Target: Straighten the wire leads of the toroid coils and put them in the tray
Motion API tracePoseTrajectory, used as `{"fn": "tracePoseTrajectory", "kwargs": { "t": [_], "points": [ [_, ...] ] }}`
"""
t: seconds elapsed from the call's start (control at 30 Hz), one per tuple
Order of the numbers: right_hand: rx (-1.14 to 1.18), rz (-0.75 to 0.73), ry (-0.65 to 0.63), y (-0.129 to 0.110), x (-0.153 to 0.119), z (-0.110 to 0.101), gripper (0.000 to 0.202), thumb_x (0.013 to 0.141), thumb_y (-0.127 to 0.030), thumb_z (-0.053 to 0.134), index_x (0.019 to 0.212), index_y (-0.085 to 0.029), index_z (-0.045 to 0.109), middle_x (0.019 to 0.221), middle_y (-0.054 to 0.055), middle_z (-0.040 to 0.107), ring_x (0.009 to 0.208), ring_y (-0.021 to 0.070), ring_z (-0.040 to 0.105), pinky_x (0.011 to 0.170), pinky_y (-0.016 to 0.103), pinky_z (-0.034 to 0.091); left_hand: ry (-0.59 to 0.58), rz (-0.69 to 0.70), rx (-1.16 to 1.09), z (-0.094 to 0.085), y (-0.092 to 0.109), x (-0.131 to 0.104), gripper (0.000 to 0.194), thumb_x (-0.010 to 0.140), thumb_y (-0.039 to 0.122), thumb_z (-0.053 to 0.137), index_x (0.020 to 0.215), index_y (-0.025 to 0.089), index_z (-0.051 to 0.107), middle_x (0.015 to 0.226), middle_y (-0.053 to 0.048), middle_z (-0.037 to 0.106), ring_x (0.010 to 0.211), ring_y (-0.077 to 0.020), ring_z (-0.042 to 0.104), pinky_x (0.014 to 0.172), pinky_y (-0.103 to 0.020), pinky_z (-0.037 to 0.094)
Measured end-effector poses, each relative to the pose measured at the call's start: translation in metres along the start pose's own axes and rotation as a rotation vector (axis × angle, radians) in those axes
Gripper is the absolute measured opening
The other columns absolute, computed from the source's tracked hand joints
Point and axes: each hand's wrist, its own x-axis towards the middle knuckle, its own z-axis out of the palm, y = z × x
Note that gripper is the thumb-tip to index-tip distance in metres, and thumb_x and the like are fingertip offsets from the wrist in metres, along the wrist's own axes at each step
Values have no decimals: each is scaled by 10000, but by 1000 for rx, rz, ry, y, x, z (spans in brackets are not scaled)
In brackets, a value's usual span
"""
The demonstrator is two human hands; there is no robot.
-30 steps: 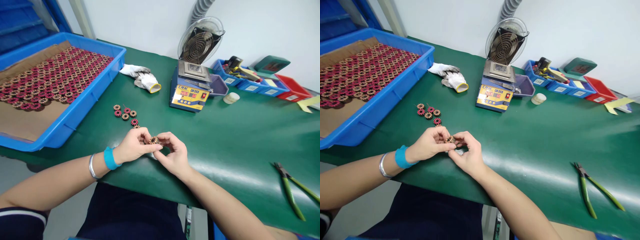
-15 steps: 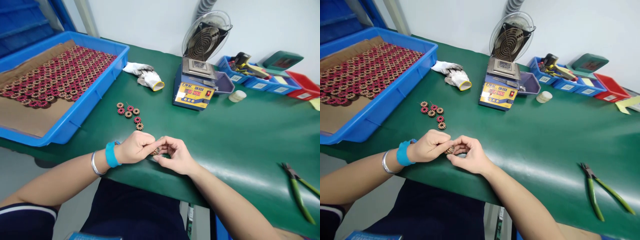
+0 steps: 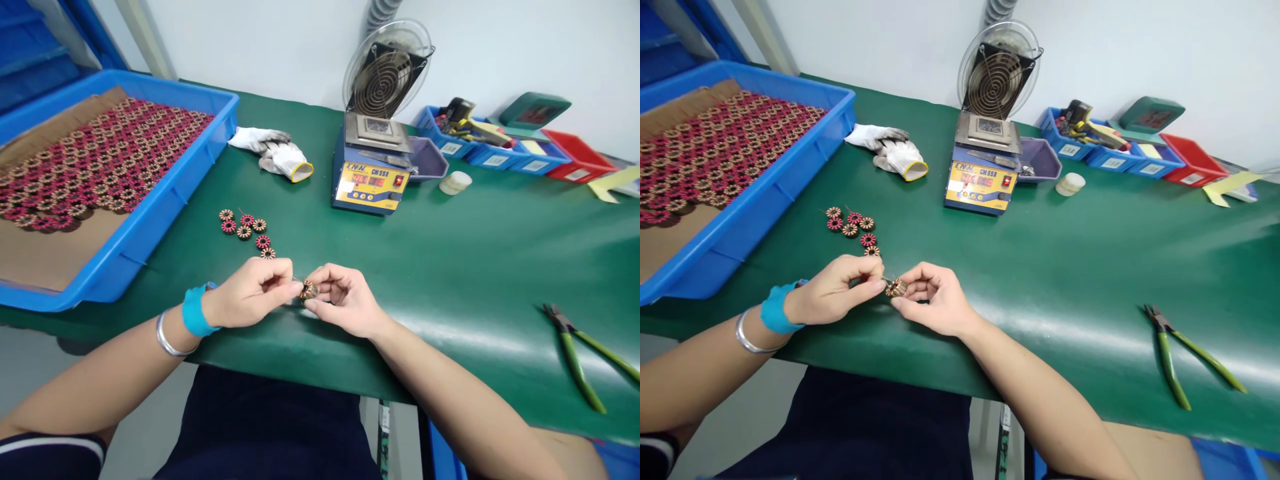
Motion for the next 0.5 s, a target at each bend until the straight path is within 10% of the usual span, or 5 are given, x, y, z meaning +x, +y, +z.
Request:
{"fn": "tracePoseTrajectory", "kwargs": {
  "t": [0.1,0.3,0.5],
  "points": [
    [5,14,-19,0,-1,-1,370,548,-324,880,749,-168,611,695,-16,665,587,74,621,586,209,544,20,10,-61,2,4,-1,397,916,342,483,555,188,421,517,25,427,498,-100,370,503,-257,338],
    [61,-7,-14,3,1,-6,337,607,-333,844,759,-168,591,678,-22,654,556,59,603,552,183,522,571,112,-304,-2,-5,4,304,903,317,556,625,202,514,536,22,515,517,-126,500,541,-276,427],
    [-67,-264,94,-12,-5,-5,396,639,-255,770,994,-199,602,856,-3,682,755,106,690,726,241,590,465,47,2,-4,-7,-2,240,877,253,589,642,201,586,572,26,580,520,-113,547,529,-239,454]
  ]
}}
